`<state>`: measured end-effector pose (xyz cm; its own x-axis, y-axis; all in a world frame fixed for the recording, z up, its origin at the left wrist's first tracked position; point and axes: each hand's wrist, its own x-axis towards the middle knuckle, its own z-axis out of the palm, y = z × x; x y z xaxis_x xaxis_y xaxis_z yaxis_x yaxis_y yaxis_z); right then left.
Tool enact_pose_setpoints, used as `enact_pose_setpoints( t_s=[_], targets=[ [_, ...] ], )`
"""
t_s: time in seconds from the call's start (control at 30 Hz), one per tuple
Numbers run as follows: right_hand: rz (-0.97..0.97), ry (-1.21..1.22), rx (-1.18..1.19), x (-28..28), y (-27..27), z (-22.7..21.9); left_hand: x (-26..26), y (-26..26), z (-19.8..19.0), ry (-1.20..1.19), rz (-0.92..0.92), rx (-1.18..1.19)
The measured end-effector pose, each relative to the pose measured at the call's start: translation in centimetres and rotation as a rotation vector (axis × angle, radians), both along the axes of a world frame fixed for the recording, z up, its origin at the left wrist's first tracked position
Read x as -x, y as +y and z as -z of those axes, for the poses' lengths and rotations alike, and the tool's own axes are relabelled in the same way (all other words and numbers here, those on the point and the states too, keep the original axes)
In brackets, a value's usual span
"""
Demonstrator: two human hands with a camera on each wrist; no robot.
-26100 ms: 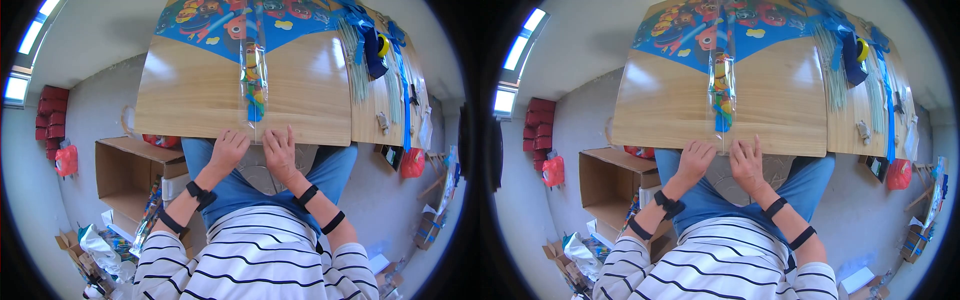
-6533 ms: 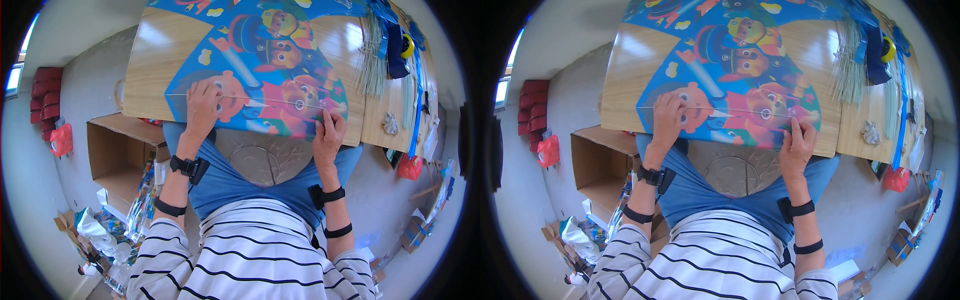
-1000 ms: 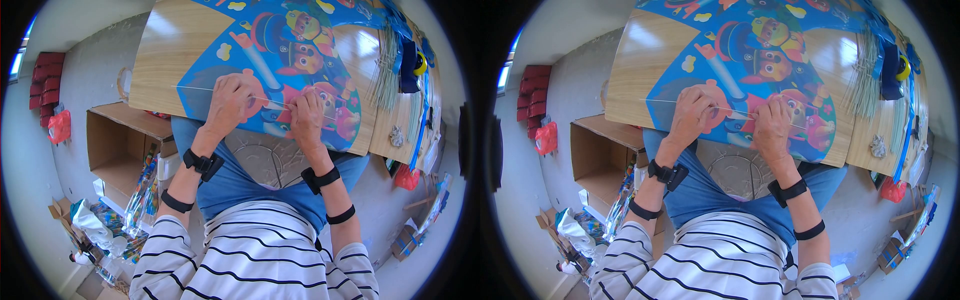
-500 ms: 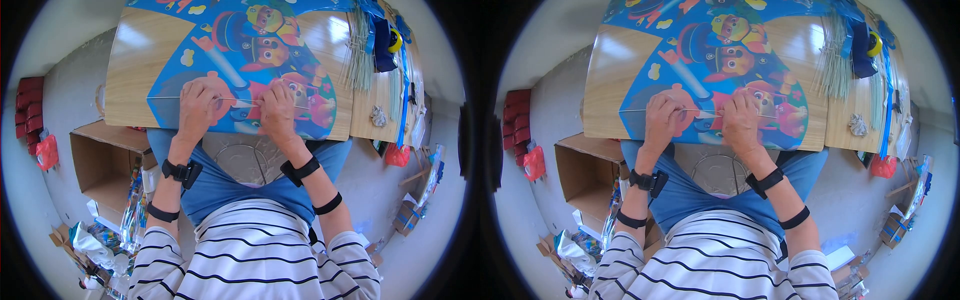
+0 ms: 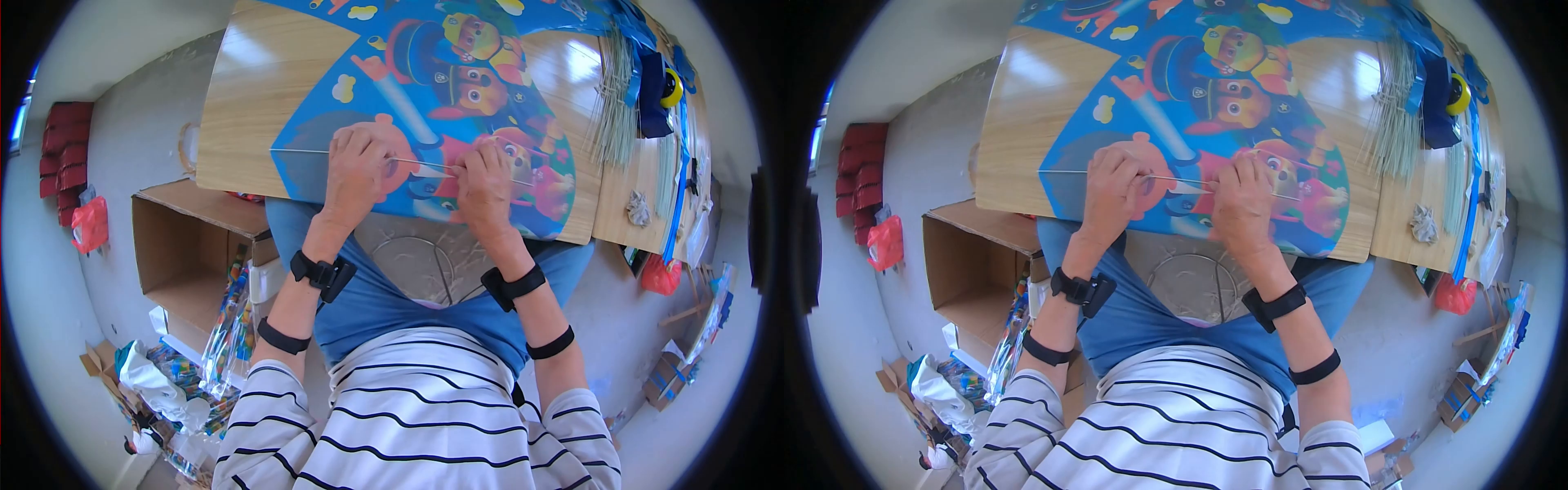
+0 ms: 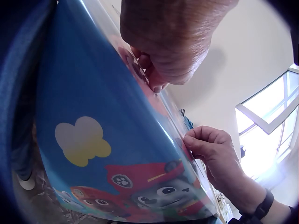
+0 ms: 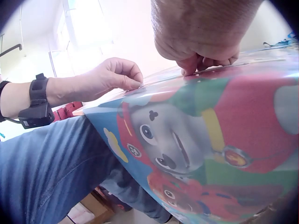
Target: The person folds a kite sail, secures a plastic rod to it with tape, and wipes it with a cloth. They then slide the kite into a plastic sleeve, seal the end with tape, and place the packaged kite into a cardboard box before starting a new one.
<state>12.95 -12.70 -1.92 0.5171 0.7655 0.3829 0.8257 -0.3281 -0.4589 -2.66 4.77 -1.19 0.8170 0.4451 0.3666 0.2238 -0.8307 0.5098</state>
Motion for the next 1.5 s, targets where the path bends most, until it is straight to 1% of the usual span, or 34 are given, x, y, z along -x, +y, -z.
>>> enact_pose_setpoints(
  t_s=[0.13, 0.23, 0.33, 0.63, 0.73, 0.83, 0.9, 1.0, 1.07, 1.2, 1.5],
  targets=[
    [0.004, -0.015, 0.026, 0.1, -0.1, -0.3, -0.3, 0.0, -0.6, -0.052, 0.017, -0.017],
    [-0.009, -0.029, 0.04, -0.1, -0.2, 0.4, -0.2, 0.2, -0.3, -0.047, 0.033, -0.029],
    [-0.01, 0.029, 0.067, 0.0, -0.2, 0.0, -0.2, 0.0, 0.0, -0.044, -0.015, -0.032],
    [-0.018, 0.07, 0.079, -0.1, -0.3, -0.2, -0.2, 0.2, 0.1, -0.098, 0.012, -0.059],
    [-0.023, 0.089, 0.09, -0.1, -0.3, -0.4, 0.5, 0.0, -0.7, -0.03, -0.069, 0.021],
    [-0.037, 0.075, 0.06, -0.1, -0.2, -0.3, 3.2, 2.1, -0.2, -0.029, -0.263, -0.052],
    [-0.036, 0.081, 0.056, -0.1, -0.2, -0.3, 5.6, 3.5, 0.0, -0.115, -0.455, -0.003],
    [-0.03, 0.091, 0.067, -0.1, -0.2, -0.4, 8.9, 5.2, 0.1, -0.078, -0.641, 0.035],
    [-0.032, 0.097, 0.071, -0.1, -0.2, -0.4, 9.8, 5.5, 0.3, -0.084, -0.629, 0.063],
    [-0.044, 0.095, 0.068, -0.3, -0.4, -0.2, 9.9, 5.3, 0.4, -0.106, -0.595, 0.126],
    [-0.046, 0.104, 0.07, -0.4, -0.7, 0.0, 10.2, 4.7, 0.9, -0.067, -0.59, 0.113]
  ],
)
